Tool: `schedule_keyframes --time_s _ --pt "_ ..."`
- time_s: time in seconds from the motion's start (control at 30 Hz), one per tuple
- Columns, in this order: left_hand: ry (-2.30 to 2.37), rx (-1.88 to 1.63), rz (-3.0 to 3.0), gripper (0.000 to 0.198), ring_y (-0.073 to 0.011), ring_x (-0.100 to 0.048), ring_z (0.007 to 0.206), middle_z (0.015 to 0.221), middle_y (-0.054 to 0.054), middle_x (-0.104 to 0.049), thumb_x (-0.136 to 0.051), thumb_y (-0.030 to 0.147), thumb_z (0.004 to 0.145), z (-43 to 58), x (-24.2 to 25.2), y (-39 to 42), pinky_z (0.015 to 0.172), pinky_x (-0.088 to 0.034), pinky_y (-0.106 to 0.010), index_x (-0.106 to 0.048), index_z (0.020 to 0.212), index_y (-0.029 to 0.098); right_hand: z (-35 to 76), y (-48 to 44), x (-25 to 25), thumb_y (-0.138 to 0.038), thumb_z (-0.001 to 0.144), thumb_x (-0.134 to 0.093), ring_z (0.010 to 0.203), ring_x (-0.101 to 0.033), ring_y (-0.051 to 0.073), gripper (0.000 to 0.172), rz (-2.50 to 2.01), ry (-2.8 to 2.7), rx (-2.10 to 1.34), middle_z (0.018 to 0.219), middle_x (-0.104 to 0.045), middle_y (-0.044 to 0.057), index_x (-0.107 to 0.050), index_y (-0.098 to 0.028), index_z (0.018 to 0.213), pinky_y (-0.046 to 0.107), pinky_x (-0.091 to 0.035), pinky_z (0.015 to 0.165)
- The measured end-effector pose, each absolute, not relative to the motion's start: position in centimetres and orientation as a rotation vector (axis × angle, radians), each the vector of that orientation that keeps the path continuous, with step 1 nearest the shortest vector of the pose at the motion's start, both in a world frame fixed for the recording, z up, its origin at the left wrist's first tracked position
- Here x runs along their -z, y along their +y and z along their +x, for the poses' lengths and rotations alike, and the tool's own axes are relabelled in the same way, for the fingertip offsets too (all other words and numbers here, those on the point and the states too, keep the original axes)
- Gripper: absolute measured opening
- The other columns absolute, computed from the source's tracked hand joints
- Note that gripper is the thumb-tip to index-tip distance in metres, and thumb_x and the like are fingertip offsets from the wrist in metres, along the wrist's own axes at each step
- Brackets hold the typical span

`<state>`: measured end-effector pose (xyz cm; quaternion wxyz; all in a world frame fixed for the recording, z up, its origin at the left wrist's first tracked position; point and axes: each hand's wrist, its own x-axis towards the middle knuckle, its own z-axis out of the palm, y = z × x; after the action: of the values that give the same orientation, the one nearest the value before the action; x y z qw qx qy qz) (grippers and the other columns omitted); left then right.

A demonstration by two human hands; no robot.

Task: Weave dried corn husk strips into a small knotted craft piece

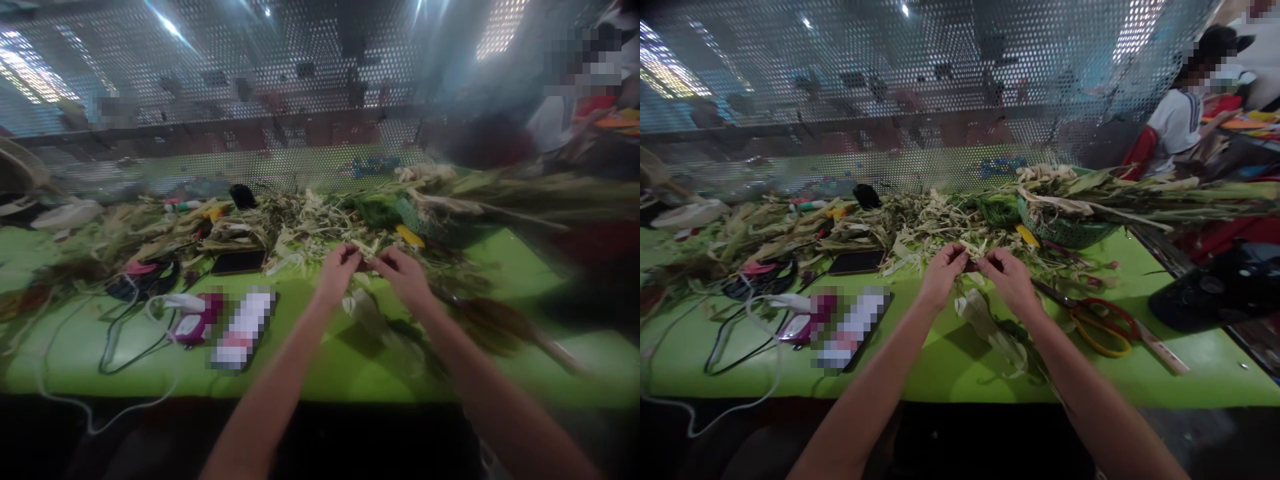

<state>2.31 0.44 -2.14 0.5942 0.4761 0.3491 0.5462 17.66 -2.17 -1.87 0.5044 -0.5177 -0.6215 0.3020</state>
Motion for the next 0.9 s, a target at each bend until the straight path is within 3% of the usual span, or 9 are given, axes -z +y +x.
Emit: schedule_keyframes --time_s 0.23,0.4,0.53,0.73,0.9 --pt "0.907 -1.303 0.913 0.029 -0.0081 -0.061 0.058 0.070 0.004 -0.059 -0.075 0.036 0.074 1.73 2.12 0.76 0.064 -0.052 -0.023 -0.057 0.085 0.016 18.28 -2.07 1.58 -0.029 0.077 -0.062 0.062 -0.044 0.014 0.016 -1.269 -1.420 -0.752 0.062 -0.050 -0.003 -0.057 -0.020 0.065 0.027 -0.033 0.058" --pt "0.887 -1.284 1.048 0.030 -0.0093 -0.061 0.060 0.070 0.003 -0.059 -0.074 0.040 0.076 1.58 1.87 0.70 0.067 -0.052 -0.025 -0.056 0.084 0.017 18.34 -1.80 1.65 -0.035 0.074 -0.067 0.064 -0.050 0.015 0.016 -1.216 -1.351 -0.889 0.066 -0.058 -0.002 -0.063 -0.020 0.070 0.028 -0.038 0.061" --pt "0.840 -1.224 1.206 0.026 -0.0101 -0.061 0.063 0.073 0.002 -0.059 -0.069 0.038 0.080 1.98 1.78 0.28 0.071 -0.053 -0.027 -0.054 0.083 0.017 18.03 -1.77 1.56 -0.046 0.073 -0.072 0.069 -0.055 0.016 0.027 -1.098 -1.246 -1.067 0.075 -0.064 0.001 -0.067 -0.020 0.079 0.028 -0.044 0.064" --pt "0.794 -1.053 1.352 0.025 -0.0105 -0.058 0.065 0.082 -0.001 -0.059 -0.062 0.041 0.086 2.02 1.85 -0.13 0.064 -0.049 -0.025 -0.057 0.090 0.017 17.95 -2.05 1.34 -0.042 0.070 -0.078 0.070 -0.055 0.016 0.024 -1.089 -1.225 -0.953 0.073 -0.064 0.000 -0.068 -0.020 0.072 0.029 -0.045 0.068" --pt "0.905 -1.056 1.502 0.033 -0.0110 -0.045 0.057 0.063 0.001 -0.053 -0.058 0.050 0.088 1.84 1.93 -0.21 0.056 -0.037 -0.023 -0.060 0.077 0.019 17.99 -2.10 1.25 -0.041 0.069 -0.078 0.067 -0.053 0.016 0.024 -1.124 -1.214 -0.906 0.071 -0.062 0.000 -0.068 -0.020 0.073 0.029 -0.044 0.065"
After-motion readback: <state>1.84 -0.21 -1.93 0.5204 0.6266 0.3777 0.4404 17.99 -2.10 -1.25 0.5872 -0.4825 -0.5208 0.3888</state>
